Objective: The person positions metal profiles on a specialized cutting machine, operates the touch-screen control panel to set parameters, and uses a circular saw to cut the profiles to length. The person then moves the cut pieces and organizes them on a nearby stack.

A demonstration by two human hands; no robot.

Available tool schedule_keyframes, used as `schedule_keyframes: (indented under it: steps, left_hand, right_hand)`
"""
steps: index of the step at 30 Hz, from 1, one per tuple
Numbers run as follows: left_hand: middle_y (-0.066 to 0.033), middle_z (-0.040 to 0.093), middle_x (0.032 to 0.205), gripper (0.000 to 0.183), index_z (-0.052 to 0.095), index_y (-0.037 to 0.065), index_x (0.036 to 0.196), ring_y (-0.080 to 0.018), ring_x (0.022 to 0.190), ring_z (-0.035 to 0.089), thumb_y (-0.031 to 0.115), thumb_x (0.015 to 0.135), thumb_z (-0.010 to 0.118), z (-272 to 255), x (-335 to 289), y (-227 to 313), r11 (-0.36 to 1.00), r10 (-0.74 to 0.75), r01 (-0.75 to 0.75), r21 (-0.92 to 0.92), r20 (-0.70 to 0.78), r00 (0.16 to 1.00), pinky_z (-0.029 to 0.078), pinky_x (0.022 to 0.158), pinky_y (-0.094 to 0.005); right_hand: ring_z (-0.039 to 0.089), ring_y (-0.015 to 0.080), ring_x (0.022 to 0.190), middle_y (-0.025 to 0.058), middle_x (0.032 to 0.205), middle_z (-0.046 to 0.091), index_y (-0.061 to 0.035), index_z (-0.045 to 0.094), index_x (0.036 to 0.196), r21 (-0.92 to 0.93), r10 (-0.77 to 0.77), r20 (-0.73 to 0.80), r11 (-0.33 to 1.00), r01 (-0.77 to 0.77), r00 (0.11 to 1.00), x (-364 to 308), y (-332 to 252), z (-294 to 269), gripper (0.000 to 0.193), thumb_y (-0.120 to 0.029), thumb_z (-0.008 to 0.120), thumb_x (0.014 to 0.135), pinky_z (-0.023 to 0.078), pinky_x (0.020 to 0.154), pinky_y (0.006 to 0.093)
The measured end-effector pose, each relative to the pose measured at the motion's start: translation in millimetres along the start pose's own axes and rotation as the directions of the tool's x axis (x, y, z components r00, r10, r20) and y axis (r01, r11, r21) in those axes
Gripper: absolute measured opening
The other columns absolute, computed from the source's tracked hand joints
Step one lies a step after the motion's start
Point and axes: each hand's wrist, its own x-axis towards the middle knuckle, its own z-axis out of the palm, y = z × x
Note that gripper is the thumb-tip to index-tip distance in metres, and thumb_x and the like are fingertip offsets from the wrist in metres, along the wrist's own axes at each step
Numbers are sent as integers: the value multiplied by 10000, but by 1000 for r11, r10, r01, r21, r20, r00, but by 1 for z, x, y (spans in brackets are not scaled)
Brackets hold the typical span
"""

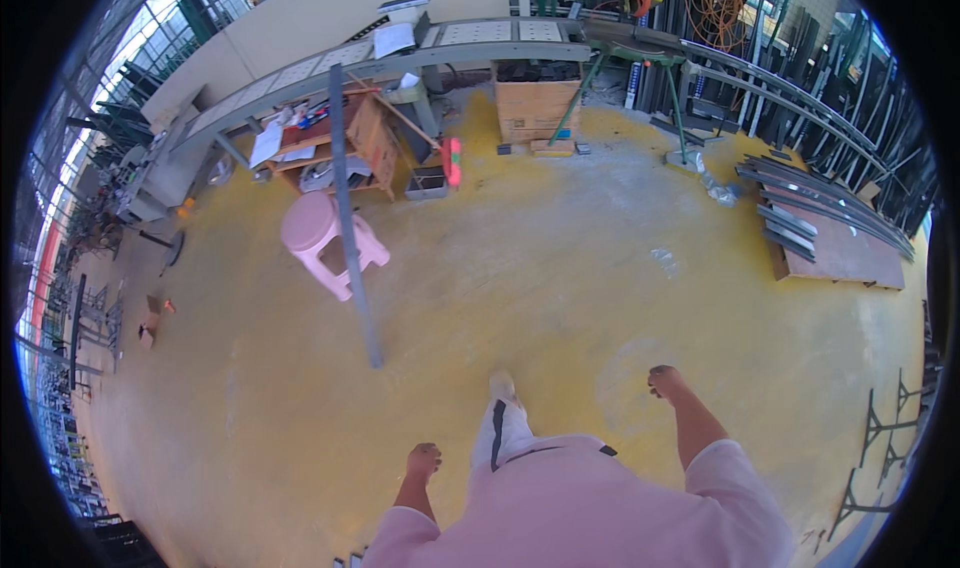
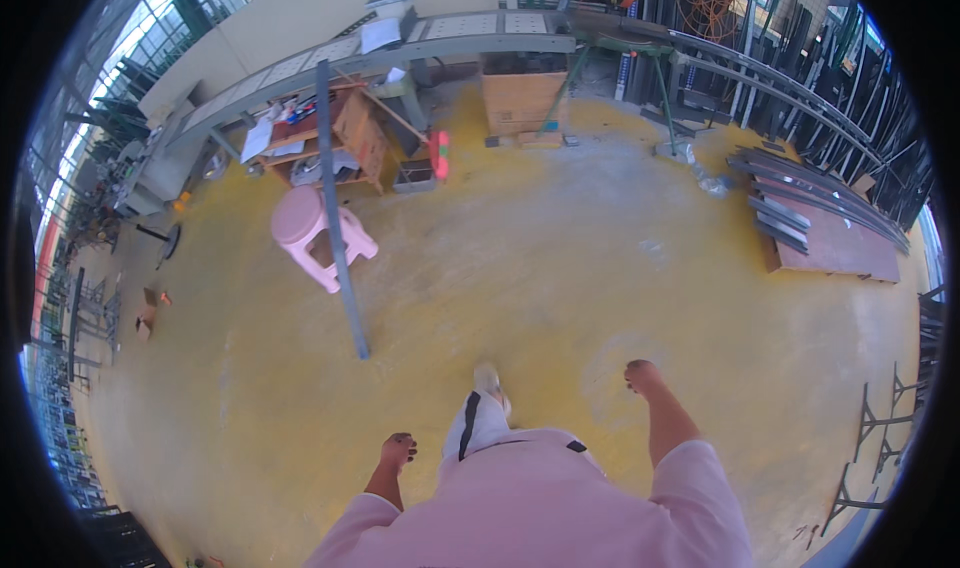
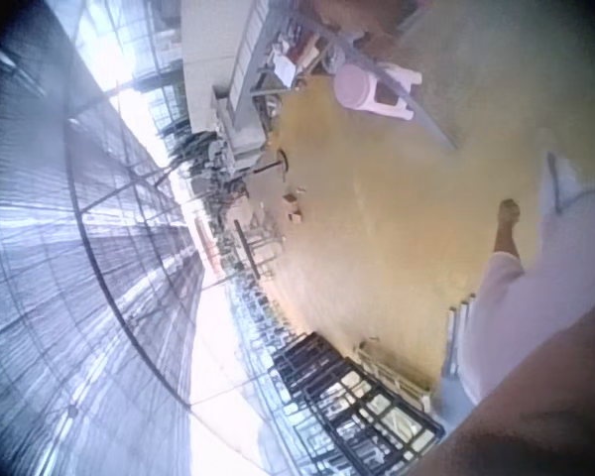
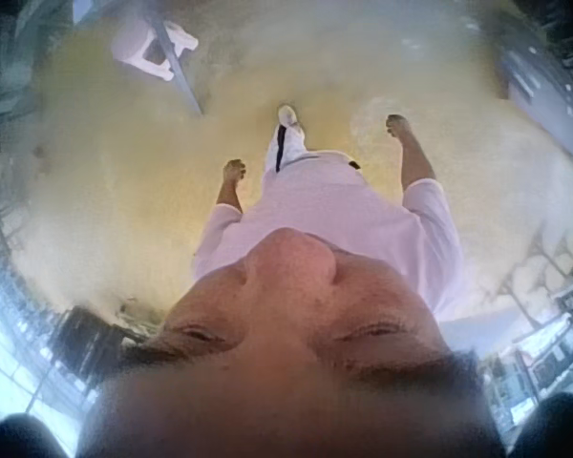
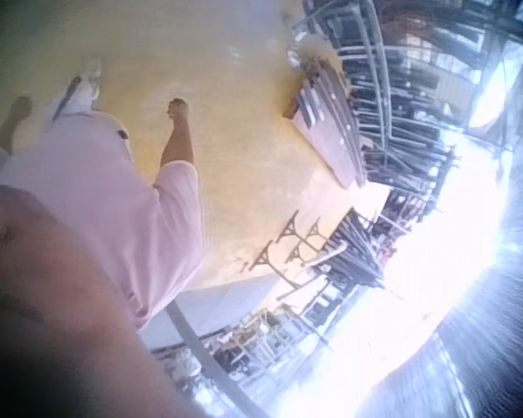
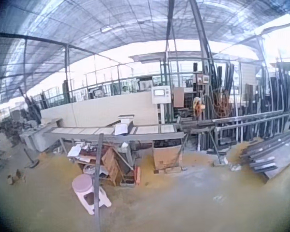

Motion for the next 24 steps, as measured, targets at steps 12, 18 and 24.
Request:
schedule_keyframes:
  steps: [12, 18, 24]
  left_hand:
    - [-154, 642, 1072, 403, 677, 85, 1017, -312, 1034, 601, 387, 873, 452, 122, 213, 413, 322, 173, -406, 855, 369, 913, 475, 872, -422]
    - [-228, 631, 769, 545, 640, 6, 750, -397, 751, 614, 518, 849, 480, 159, 281, 721, 473, 663, -613, 633, 203, 721, 466, 679, -452]
    - [-237, 645, 889, 501, 674, 6, 887, -403, 860, 610, 463, 866, 469, 232, 349, 875, 578, 523, -484, 657, 157, 838, 468, 783, -454]
  right_hand:
    - [627, 219, 646, 103, 852, 650, -79, 561, 1147, 352, 396, -19, 862, -365, 918, 144, -121, -116, 297, -218, 494, 893, 486, 526, 348]
    - [593, 211, 587, 103, 796, 619, -82, 539, 1032, 686, 539, 172, 535, -493, 824, 212, -168, -145, 254, -278, 463, 890, 462, 494, 364]
    - [611, 219, 652, 124, 815, 639, -81, 616, 946, 361, 393, 212, 819, -446, 895, 390, -267, -192, 231, -256, 517, 833, 480, 552, 385]
